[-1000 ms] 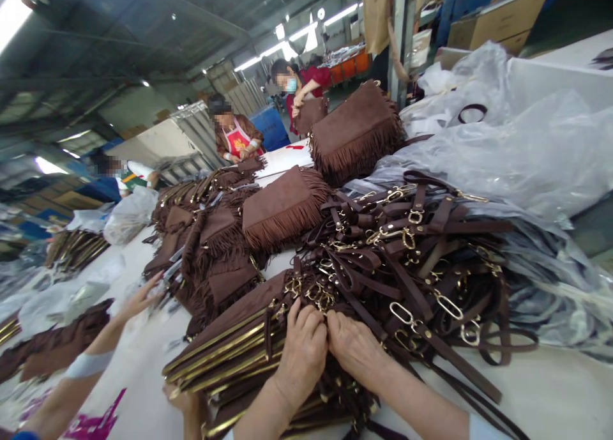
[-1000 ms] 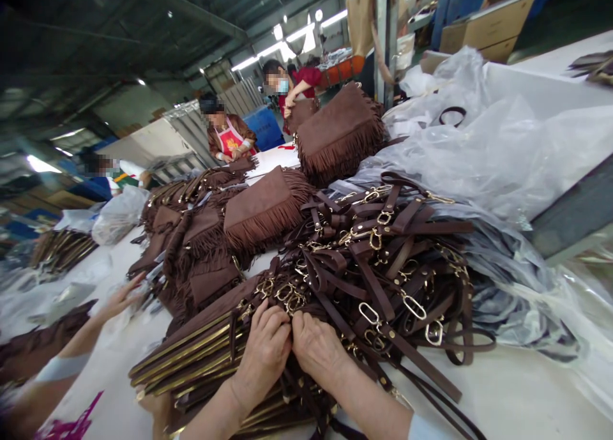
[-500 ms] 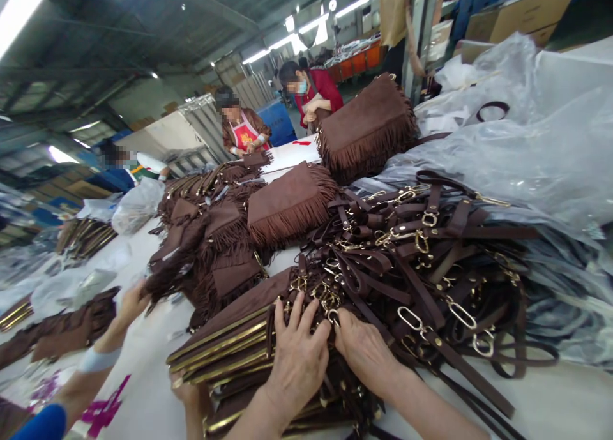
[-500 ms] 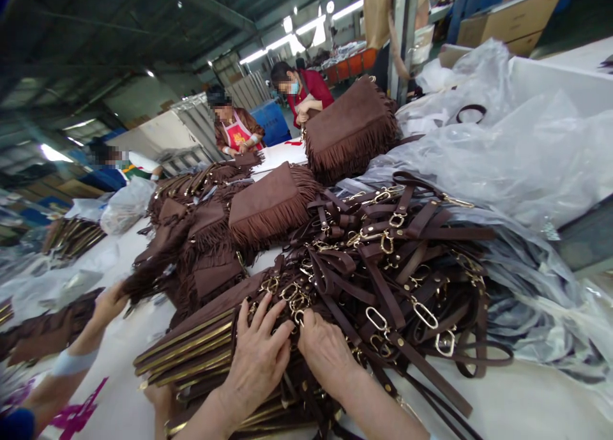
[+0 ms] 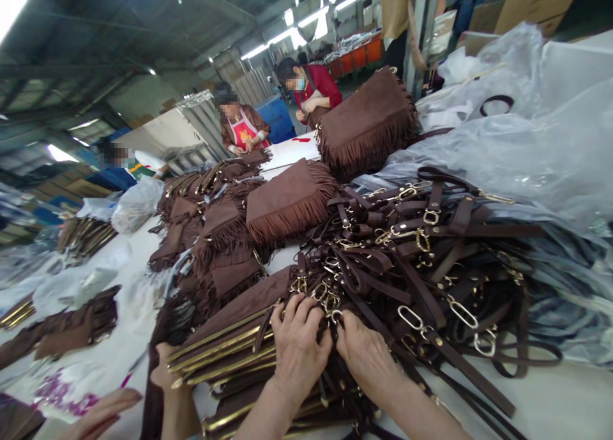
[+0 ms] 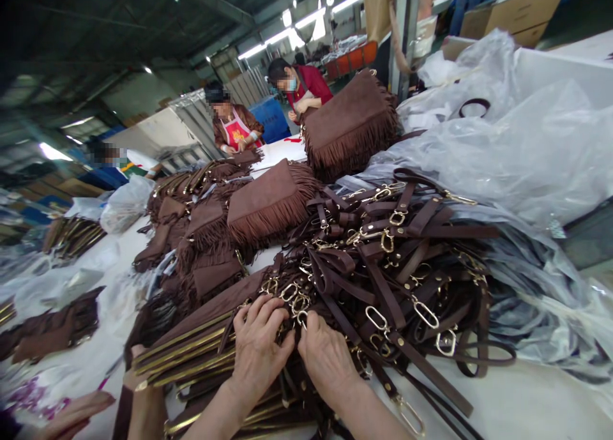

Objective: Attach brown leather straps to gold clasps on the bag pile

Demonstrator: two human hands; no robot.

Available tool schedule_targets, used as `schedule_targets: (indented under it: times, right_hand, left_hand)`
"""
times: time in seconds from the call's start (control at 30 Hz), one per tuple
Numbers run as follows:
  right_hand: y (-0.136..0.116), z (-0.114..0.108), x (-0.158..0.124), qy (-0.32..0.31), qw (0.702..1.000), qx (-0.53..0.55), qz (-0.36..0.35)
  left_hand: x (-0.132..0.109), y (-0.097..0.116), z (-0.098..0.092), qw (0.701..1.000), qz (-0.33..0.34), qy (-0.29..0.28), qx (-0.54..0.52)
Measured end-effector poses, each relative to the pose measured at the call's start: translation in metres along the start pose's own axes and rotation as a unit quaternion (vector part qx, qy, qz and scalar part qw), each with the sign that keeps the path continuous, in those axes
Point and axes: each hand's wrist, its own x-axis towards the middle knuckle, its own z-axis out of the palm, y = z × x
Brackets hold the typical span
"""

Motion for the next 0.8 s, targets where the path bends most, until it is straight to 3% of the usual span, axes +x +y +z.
schedule_targets:
  times: [0.23, 0.8]
  right_hand:
    - [-0.001, 0.001, -0.001, 0.020, 0.999, -0.028, -0.010]
    - [-0.005, 0.000, 0.009, -0.024, 0.989, -0.112, -0.088]
  left_hand:
    - [-0.004, -0.008, 0.001, 0.996, 0.091, 0.008, 0.018]
    - [-0.003, -0.012, 0.002, 0.992, 0.118, 0.036, -0.008]
